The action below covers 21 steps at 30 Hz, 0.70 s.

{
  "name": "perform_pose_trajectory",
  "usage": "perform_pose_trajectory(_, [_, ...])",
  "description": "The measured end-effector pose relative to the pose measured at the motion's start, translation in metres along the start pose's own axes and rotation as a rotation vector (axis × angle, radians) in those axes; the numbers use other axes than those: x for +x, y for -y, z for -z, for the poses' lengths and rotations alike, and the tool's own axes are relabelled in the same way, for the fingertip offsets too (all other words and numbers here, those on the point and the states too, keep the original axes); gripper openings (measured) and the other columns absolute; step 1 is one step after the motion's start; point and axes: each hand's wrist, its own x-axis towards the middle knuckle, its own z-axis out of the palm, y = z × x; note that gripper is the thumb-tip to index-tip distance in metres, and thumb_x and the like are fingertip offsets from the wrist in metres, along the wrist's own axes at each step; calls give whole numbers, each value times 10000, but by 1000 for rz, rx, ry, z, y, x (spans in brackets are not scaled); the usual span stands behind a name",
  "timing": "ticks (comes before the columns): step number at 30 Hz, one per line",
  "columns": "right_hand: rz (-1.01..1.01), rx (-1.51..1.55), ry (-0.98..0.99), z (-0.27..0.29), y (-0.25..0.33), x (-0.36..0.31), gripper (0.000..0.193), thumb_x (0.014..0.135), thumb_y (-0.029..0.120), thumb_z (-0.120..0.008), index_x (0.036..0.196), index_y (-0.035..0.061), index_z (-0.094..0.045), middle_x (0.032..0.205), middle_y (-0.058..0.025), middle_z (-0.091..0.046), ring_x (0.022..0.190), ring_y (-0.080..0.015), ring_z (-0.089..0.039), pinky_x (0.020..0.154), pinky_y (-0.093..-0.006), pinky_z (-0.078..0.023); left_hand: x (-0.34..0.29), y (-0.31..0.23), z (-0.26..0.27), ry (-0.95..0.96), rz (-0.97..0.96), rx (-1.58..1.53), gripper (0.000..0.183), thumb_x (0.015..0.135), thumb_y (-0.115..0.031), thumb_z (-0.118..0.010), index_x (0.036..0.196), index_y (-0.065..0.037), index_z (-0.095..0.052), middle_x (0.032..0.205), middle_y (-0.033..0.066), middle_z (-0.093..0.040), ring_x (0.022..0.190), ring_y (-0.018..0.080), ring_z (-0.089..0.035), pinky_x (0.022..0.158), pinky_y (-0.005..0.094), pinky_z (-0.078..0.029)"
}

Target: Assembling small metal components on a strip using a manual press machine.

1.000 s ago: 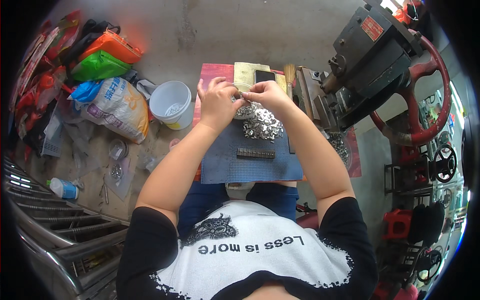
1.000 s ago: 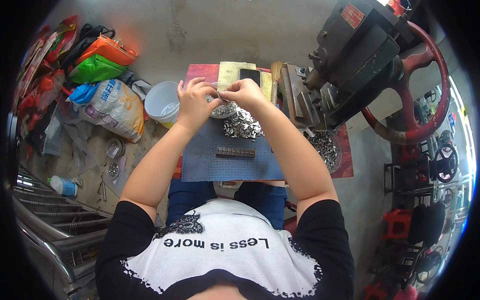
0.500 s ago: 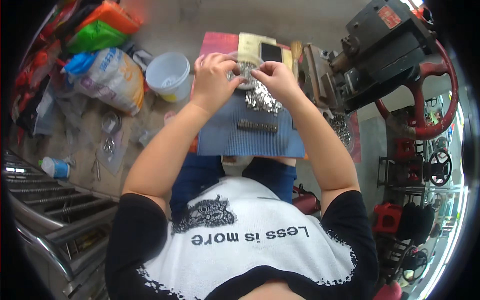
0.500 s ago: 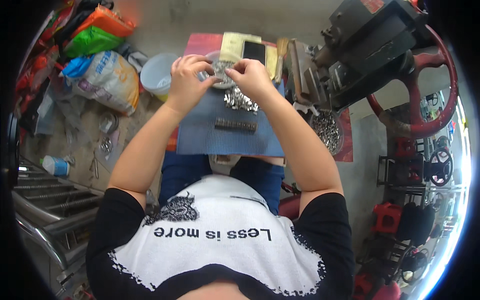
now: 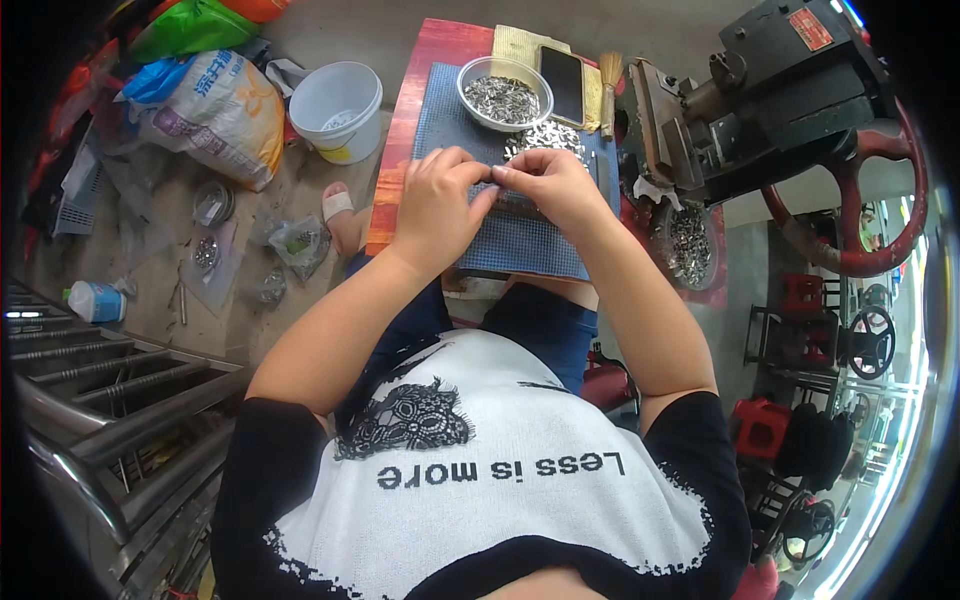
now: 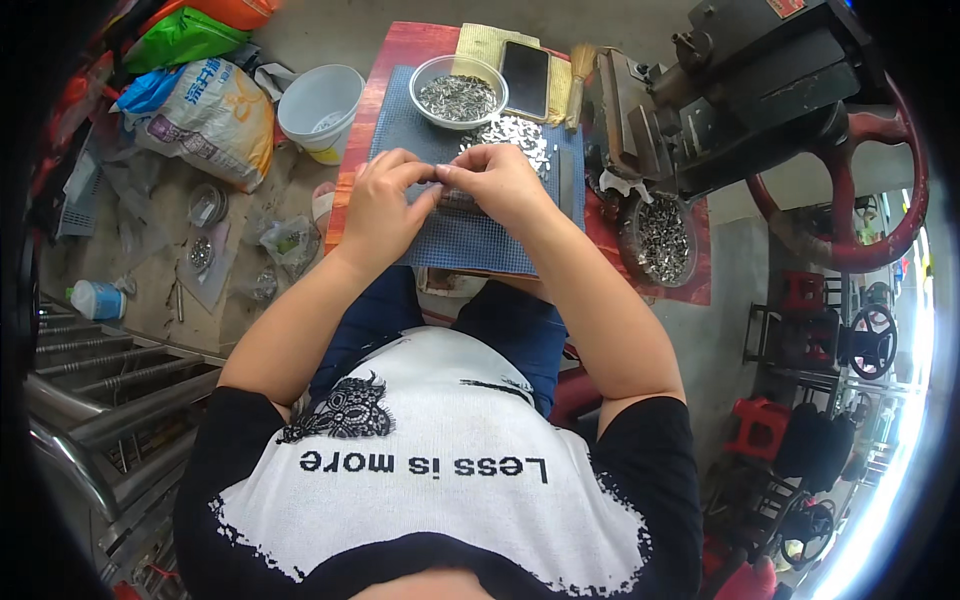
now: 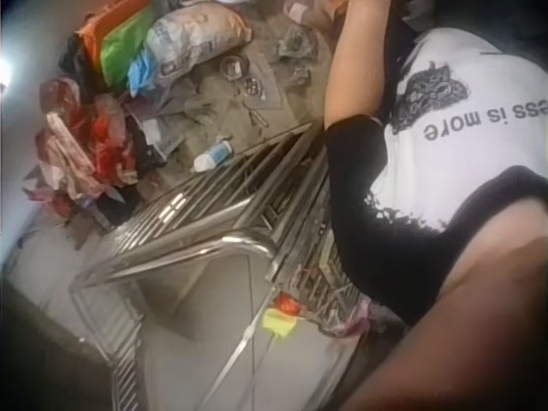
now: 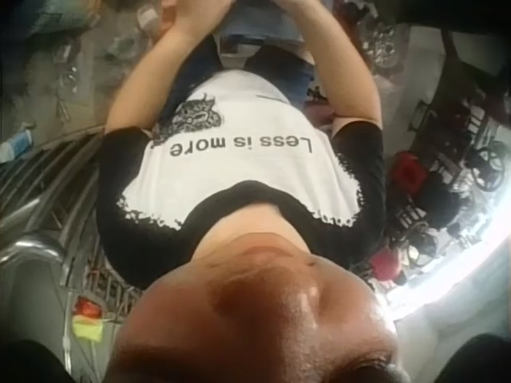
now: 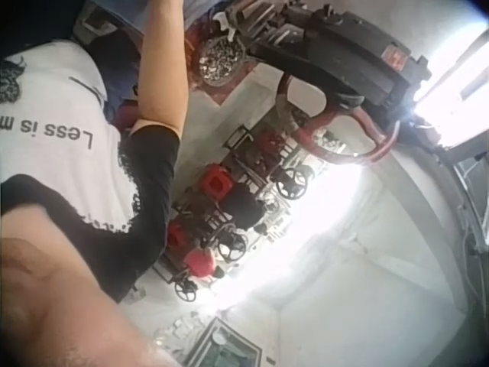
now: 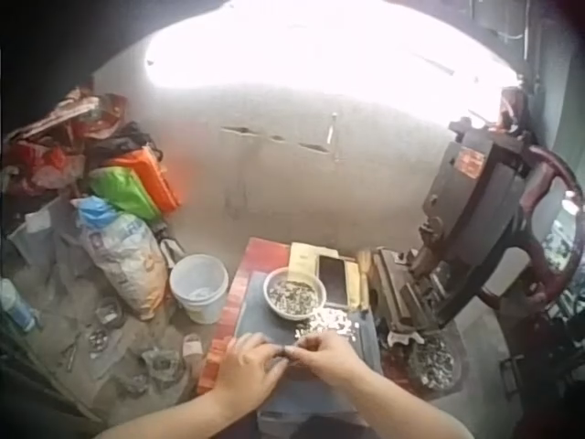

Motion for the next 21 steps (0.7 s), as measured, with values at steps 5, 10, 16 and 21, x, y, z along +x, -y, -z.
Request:
perform_pose_trajectory(5, [88,-56,-102,-6,-4,1,207,884,208,-763,913,7,-721,840,-21,-691,749,-65,-580,668,-217,-451,2,-2,-4,-53,-36,27,115,773,-178,-777,821,-81,-738,863,43,-648,900,261,-614,822,414,-447])
perform_pose_trajectory(10, [20,-18,14,-7,-8,-3,218,892,204,-746,919,-11,-725,812,-36,-699,706,-71,-586,646,-225,-463,0,11,2,18,-3,3,154,736,-218,-806,794,-91,-741,864,49,-654,897,258,-613,812,415,-446])
perform_pose_trajectory(16, [6,-231,-35,2,0,-1,237,873,209,-758,937,-18,-745,809,-70,-721,695,-100,-632,619,-253,-499,0,11,6,85,41,-11,226,717,-284,-827,825,-96,-761,885,64,-664,936,268,-611,863,417,-446])
perform_pose_trajectory(21, [85,-260,-51,4,-17,7,239,823,216,-802,889,-10,-761,786,-70,-716,689,-110,-643,628,-271,-517,-10,9,-1,118,93,35,276,728,-331,-824,858,-94,-770,908,78,-668,966,280,-606,889,419,-438])
